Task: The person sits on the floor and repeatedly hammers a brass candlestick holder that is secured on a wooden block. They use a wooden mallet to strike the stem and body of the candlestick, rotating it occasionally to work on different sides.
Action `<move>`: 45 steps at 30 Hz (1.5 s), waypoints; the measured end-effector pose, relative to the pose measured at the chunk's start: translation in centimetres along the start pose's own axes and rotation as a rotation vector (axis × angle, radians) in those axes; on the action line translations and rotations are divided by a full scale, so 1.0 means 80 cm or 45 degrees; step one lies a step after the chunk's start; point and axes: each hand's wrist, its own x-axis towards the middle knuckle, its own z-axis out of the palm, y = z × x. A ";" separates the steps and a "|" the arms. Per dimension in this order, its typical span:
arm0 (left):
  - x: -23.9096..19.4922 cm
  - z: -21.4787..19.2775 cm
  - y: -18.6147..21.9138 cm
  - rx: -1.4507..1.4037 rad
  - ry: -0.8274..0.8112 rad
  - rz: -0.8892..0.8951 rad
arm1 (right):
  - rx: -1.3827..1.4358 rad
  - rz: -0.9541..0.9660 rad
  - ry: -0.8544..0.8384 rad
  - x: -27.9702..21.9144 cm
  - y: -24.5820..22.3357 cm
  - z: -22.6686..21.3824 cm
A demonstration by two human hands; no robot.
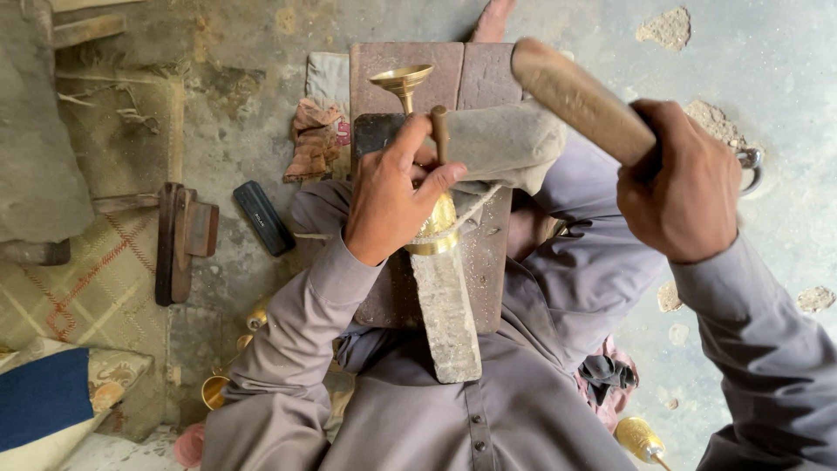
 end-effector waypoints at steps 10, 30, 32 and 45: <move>0.007 0.001 -0.009 0.145 -0.063 0.081 | 0.620 -0.177 -0.138 0.069 0.008 -0.001; 0.007 0.001 -0.010 0.140 -0.086 0.080 | 0.047 -0.244 -0.202 0.085 0.005 0.004; 0.008 0.000 -0.009 0.138 -0.077 0.091 | 0.149 -0.145 -0.289 0.085 0.003 0.003; 0.008 0.000 -0.016 0.043 -0.133 0.108 | -0.589 -0.212 -0.291 0.070 -0.036 -0.026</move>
